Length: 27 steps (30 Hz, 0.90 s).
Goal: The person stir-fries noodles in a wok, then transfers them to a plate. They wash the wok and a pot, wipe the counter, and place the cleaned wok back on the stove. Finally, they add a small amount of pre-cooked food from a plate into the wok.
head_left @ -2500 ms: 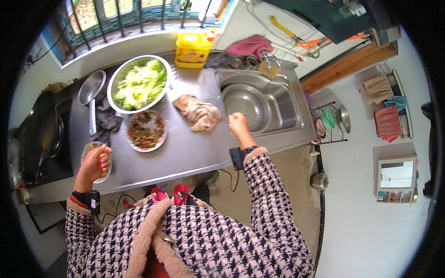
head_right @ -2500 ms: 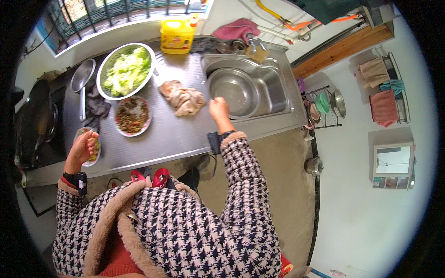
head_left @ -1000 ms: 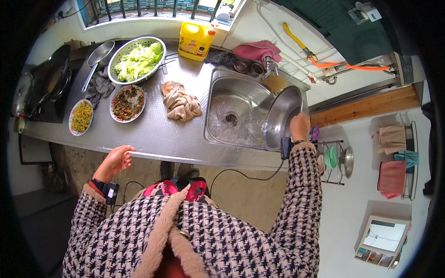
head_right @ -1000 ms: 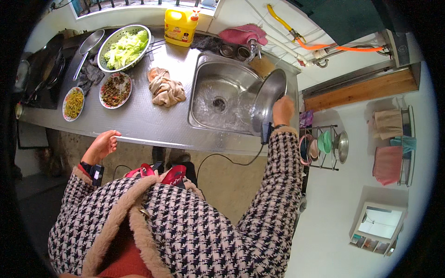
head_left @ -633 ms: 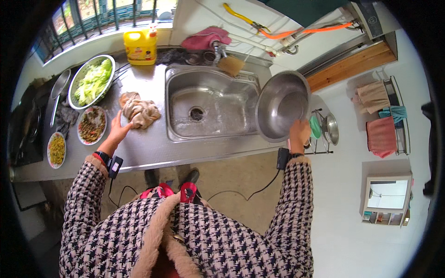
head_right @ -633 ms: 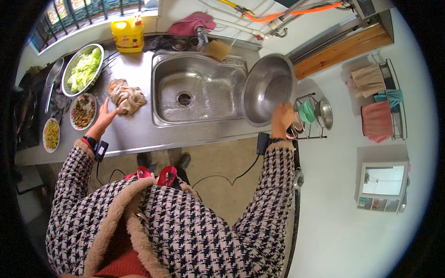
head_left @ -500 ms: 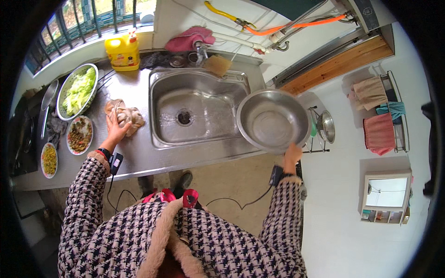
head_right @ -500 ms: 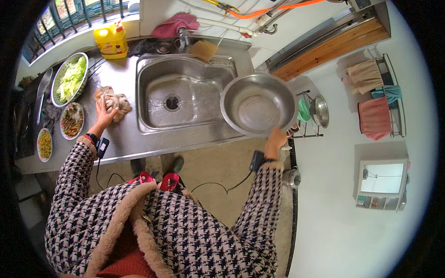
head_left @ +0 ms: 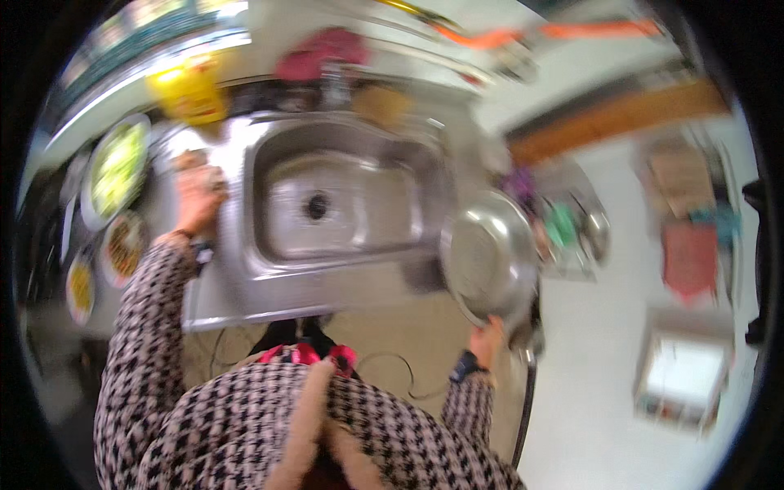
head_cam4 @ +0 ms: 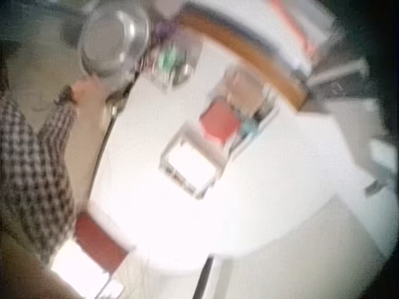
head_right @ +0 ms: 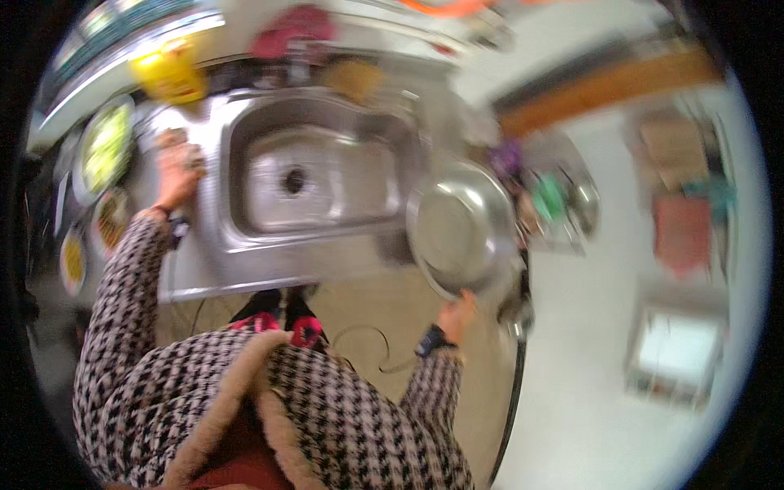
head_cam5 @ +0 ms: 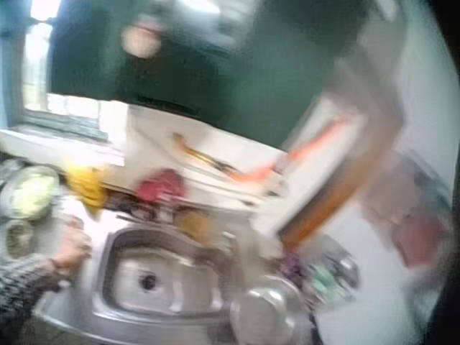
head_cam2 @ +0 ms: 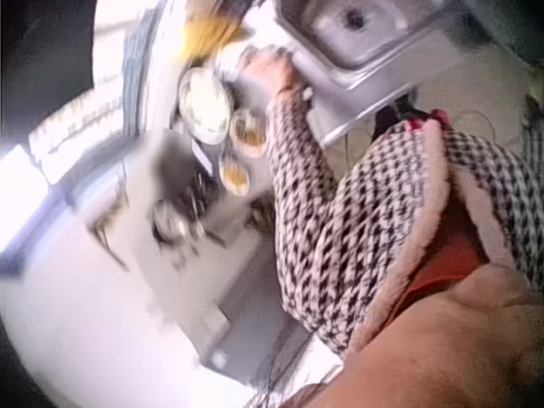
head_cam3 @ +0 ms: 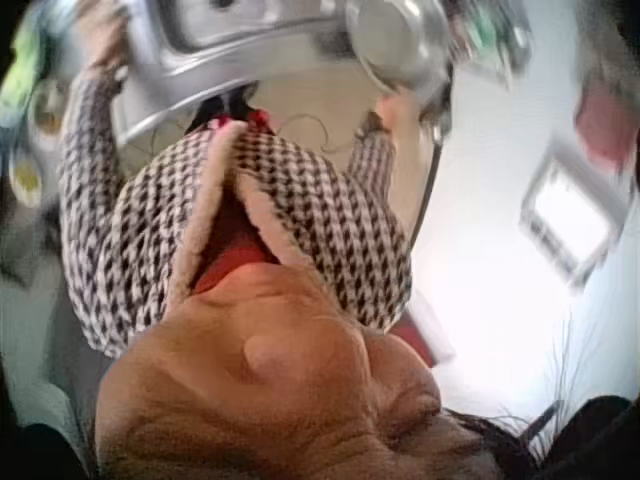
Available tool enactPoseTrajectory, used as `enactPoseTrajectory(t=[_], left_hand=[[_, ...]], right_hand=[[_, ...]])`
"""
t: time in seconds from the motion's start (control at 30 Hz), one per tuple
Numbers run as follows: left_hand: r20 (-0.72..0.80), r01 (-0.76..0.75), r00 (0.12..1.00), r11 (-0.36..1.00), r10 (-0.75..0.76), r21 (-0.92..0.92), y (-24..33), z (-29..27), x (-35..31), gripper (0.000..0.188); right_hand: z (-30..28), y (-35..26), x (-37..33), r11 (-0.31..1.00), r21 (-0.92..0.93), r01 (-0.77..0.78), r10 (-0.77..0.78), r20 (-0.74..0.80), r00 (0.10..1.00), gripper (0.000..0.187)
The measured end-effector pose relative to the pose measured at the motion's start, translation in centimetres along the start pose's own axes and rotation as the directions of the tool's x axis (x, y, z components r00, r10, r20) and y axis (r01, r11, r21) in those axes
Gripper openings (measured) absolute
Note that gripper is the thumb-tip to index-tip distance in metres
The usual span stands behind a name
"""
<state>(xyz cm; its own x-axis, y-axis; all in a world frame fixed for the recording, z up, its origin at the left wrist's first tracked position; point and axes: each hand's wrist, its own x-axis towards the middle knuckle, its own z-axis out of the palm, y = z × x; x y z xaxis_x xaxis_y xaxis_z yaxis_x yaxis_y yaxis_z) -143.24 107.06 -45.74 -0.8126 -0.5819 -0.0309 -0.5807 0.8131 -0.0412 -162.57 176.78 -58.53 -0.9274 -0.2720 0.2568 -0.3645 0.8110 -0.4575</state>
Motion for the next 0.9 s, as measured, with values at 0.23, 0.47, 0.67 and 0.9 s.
enactPoseTrajectory(t=[0.23,0.47,0.67,0.9], left_hand=[[0.154,0.357,0.906,0.907,-0.394,0.222,1.4,2.9,1.8,0.068],[0.048,0.441,0.873,0.829,-0.485,0.344,-0.9,3.3,0.9,0.073],[-0.044,0.52,0.854,0.853,-0.519,0.033,3.1,4.0,0.8,0.051],[0.415,0.368,0.908,0.595,-0.062,-0.715,32.9,2.3,1.4,0.027]], right_hand=[[-8.7,2.8,-1.5,-0.311,0.887,-0.341,0.897,0.392,0.202,0.013],[-16.8,8.6,-6.9,-0.219,0.911,-0.35,0.944,0.288,0.161,0.015],[-21.1,21.6,-7.6,-0.227,0.9,-0.372,0.963,0.264,0.052,0.014],[-26.5,38.0,-4.3,-0.236,0.742,-0.628,0.952,0.305,0.003,0.021]])
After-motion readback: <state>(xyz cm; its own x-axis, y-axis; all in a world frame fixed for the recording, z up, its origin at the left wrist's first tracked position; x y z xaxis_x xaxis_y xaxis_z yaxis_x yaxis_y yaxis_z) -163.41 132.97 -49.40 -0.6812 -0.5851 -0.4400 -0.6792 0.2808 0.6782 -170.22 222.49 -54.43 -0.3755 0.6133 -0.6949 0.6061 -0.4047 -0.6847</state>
